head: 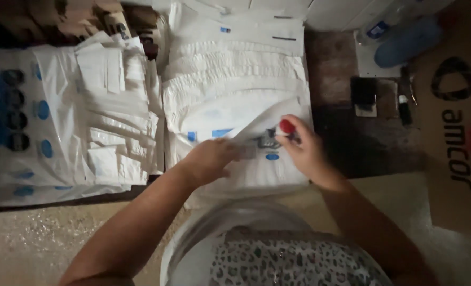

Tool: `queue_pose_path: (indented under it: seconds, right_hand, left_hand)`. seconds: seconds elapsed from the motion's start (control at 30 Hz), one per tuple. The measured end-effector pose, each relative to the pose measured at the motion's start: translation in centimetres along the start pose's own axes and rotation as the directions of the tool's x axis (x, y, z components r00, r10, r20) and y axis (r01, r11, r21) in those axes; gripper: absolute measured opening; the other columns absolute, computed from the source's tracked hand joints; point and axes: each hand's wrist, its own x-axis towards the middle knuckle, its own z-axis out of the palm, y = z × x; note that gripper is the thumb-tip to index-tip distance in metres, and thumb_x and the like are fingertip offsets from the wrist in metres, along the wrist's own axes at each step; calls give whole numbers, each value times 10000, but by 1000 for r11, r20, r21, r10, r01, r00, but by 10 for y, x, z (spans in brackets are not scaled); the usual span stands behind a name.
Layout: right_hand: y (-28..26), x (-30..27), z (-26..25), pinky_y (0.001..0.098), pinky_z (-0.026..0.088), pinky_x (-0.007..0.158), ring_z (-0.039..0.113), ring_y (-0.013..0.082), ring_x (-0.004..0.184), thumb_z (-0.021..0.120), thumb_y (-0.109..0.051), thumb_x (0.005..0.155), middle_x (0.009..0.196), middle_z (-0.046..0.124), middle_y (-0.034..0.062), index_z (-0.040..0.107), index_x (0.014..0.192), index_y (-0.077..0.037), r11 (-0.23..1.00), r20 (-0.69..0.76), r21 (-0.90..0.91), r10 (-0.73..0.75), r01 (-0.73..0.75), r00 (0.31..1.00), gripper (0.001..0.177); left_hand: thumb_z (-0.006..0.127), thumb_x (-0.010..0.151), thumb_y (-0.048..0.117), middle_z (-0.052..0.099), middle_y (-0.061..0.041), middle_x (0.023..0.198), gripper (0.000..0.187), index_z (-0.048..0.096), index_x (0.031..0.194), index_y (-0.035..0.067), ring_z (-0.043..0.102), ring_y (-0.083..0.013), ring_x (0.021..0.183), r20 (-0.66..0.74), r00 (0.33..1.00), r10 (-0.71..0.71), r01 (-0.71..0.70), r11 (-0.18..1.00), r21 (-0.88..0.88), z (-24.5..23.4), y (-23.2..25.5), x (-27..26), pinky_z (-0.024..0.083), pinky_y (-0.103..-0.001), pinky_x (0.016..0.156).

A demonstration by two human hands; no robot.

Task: Stamping a stack of plastic cheese bags using a manual stamp and ink pad

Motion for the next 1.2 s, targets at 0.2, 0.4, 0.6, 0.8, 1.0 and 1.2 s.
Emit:
queue_pose_path:
  seconds: [0.2,0.4,0.6,0.8,1.0,1.2]
  right_hand:
    - [-27,-2,-59,307,616,801,647,166,1008,695,-95,990,1191,675,118,515,1465,-88,923,-81,315,260,-222,962,508]
    - [-14,-33,-78,243,630,776,616,66,928,710,-96,966,1112,651,32,520,1460,-101,880,-137,402,329,-251,935,529]
    - [-14,-58,-78,304,639,817,619,160,946,720,-32,924,1072,626,117,540,1441,-39,873,-178,425,339,-238,924,548]
    - [-10,-55,-32,406,601,888,686,315,1118,866,-31,810,1234,682,184,652,1357,-26,989,-94,145,19,-5,995,588]
    - [-3,-29,12,414,619,848,692,345,991,797,-243,909,1088,656,167,642,1342,-30,911,-60,-222,-370,349,927,507]
    - [-15,15,6,435,614,862,689,403,1067,800,-198,938,1173,669,238,595,1407,-43,979,43,-112,-165,169,985,535]
  left_hand:
    - [744,868,317,744,-31,892,154,792,912,177,730,-322,909,-155,987,-34,62,981,182,58,-42,4,616,-451,779]
    - [705,926,327,760,-36,876,142,798,969,229,732,-338,936,-171,983,-61,60,998,-12,58,-50,1,590,-474,868]
    - [628,966,179,745,-94,866,145,759,933,128,742,-347,831,-252,958,-136,148,988,31,34,-36,1,615,-477,755]
    - [635,962,293,633,-54,861,158,688,889,163,700,-308,737,-570,817,-88,299,910,287,50,-67,27,571,-419,629]
    - [807,896,253,575,-82,1306,397,653,1257,191,554,-302,1186,-824,566,18,516,772,371,-1,-31,38,453,-419,918]
    - [833,781,236,675,-102,1083,437,663,1174,145,676,-356,988,-114,992,56,-31,977,212,21,8,22,570,-473,842]
